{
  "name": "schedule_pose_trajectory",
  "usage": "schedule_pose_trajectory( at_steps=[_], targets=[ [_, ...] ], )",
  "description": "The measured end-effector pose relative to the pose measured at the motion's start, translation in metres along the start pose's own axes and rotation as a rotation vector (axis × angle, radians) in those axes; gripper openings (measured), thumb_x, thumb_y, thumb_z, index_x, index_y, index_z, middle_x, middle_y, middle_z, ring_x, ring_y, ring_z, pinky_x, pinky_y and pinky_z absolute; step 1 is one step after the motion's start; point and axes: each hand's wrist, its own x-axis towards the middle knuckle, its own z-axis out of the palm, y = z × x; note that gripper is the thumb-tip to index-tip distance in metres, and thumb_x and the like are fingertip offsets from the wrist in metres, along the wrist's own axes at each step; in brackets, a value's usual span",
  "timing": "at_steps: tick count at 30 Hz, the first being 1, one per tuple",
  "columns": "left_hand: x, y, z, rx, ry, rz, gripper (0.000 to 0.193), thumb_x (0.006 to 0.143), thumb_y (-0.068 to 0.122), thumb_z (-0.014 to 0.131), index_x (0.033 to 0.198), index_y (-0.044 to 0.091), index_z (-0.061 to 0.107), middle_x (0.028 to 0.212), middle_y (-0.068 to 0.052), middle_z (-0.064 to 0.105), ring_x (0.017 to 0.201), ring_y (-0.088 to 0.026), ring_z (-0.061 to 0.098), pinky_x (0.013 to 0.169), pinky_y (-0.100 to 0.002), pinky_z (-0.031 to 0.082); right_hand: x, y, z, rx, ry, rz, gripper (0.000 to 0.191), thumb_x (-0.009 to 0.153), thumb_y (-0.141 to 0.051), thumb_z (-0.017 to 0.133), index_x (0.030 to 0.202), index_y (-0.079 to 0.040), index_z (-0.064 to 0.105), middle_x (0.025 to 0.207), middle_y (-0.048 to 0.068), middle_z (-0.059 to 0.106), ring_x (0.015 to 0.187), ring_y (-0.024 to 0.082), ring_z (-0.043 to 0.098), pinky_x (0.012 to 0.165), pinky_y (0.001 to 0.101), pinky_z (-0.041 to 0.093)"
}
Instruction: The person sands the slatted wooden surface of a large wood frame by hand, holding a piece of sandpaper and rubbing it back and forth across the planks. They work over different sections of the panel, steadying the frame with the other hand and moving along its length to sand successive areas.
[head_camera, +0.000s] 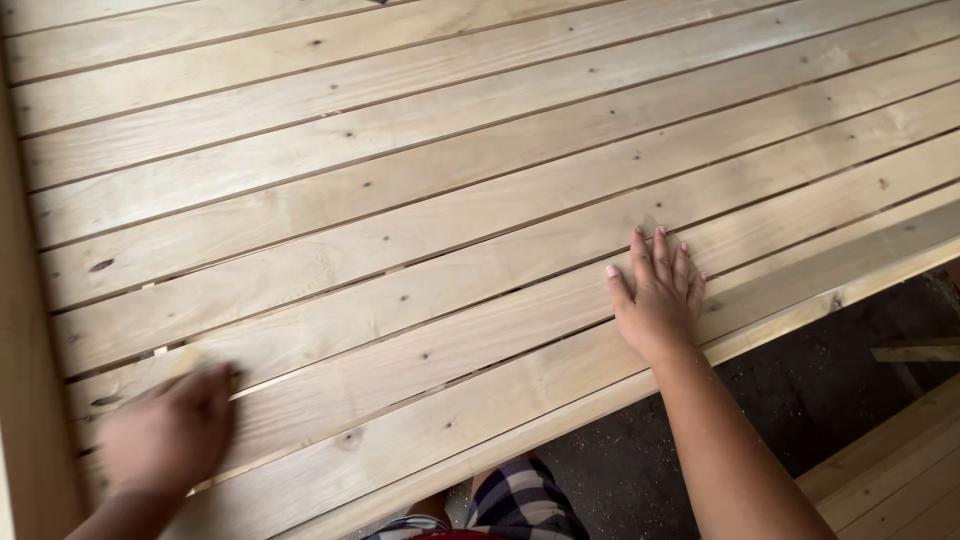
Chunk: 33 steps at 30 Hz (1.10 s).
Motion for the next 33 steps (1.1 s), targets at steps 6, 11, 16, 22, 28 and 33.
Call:
schedule_pose_trajectory(
  at_steps=[6,11,16,22,28,33],
  targets=[
    [-0.002,0.072,-0.008,-0.272,0.118,0.224,0.032,0.093,0.028,0.069,0.065,0.014,0.066,0.066,-0.004,0.067,0.054,-0.024,0.064,0.052,-0.041,0.051,0.014,0.041,-0.028,0.089,-0.045,-0.103,0.063,0.101,-0.043,0.049,0.159,-0.024,0.034,0.168,0.008,0.028,0.154,0.035,0.022,0.122,0.0496,0.02],
    [0.056,0.259,0.027,-0.384,-0.089,0.775,0.026,0.095,0.029,0.064,0.076,0.016,0.073,0.07,-0.001,0.072,0.064,-0.021,0.069,0.057,-0.04,0.056,0.008,0.073,-0.053,0.257,0.044,-0.06,0.047,0.104,-0.028,0.051,0.15,-0.021,0.05,0.158,0.006,0.051,0.152,0.031,0.04,0.124,0.0493,0.027],
    [0.117,0.459,0.052,-0.467,-0.13,0.982,0.021,0.092,0.028,0.061,0.08,0.015,0.073,0.077,-0.005,0.072,0.075,-0.026,0.07,0.069,-0.043,0.056,-0.001,0.087,-0.055,0.203,0.348,-0.051,0.048,0.105,-0.015,0.05,0.152,-0.009,0.051,0.156,0.012,0.054,0.151,0.038,0.041,0.126,0.0529,0.026],
    [0.161,0.602,0.059,-0.326,-0.225,1.016,0.017,0.088,0.024,0.061,0.078,0.018,0.072,0.083,-0.006,0.076,0.079,-0.026,0.073,0.066,-0.043,0.057,-0.013,0.082,-0.052,0.346,0.512,-0.112,0.057,0.102,-0.009,0.047,0.156,0.005,0.038,0.161,0.024,0.043,0.152,0.042,0.04,0.126,0.0513,0.03],
    [0.122,0.515,0.045,-0.448,-0.11,1.082,0.024,0.091,0.029,0.06,0.074,0.017,0.072,0.073,-0.006,0.073,0.072,-0.029,0.07,0.065,-0.044,0.055,-0.01,0.077,-0.05,0.227,0.525,0.053,0.059,0.105,-0.012,0.049,0.16,0.0,0.033,0.166,0.021,0.038,0.157,0.041,0.032,0.128,0.0539,0.022],
    [0.065,0.352,0.026,-0.564,-0.133,1.095,0.03,0.097,0.025,0.064,0.071,0.01,0.068,0.069,-0.006,0.067,0.064,-0.028,0.065,0.062,-0.042,0.054,-0.029,0.048,-0.031,0.209,0.465,0.381,0.069,0.104,-0.019,0.054,0.164,-0.003,0.023,0.172,0.02,0.02,0.16,0.039,0.007,0.126,0.0581,0.001]
  ],
)
